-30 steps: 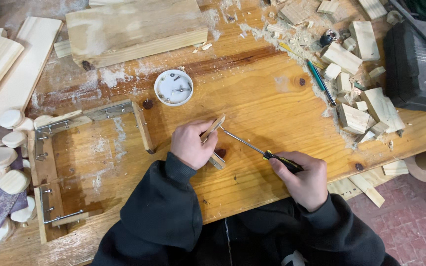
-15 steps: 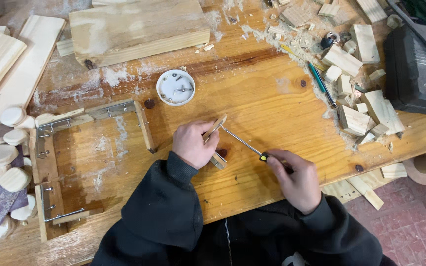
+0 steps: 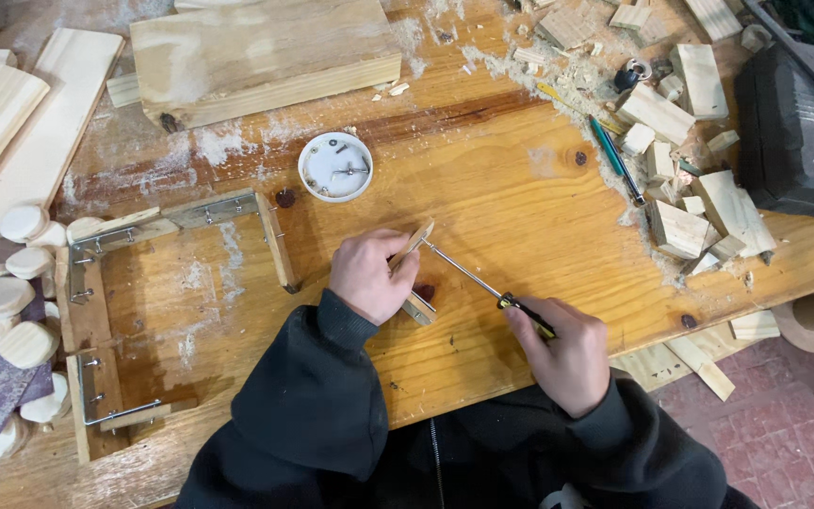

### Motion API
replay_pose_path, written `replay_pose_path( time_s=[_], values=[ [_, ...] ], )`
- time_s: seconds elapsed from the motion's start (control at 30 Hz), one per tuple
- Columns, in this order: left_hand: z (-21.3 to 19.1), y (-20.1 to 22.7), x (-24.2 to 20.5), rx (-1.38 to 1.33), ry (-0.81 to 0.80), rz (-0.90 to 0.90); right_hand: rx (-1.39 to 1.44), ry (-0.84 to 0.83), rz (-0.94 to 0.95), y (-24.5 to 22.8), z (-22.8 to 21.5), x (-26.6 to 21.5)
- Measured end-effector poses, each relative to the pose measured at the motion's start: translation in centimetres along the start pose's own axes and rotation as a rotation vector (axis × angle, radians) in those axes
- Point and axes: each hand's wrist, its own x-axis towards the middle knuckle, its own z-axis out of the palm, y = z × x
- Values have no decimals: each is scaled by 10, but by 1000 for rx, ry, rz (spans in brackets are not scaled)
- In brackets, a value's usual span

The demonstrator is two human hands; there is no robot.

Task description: The person attaches metal brackets to small wooden blocks using a screwdriver. They repeatedly pick up screws from a small container, align the brackets, and tighten the screws to secure the pieces together on a cluttered workbench.

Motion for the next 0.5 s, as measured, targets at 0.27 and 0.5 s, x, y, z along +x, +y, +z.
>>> replay_pose_path(
  time_s=[0.27, 0.5],
  values=[
    [-1, -1, 2, -2, 40, 84, 173, -129, 153, 4, 1, -2],
    [0, -2, 2, 18, 19, 63, -42, 6, 40, 1, 0, -3]
  ],
)
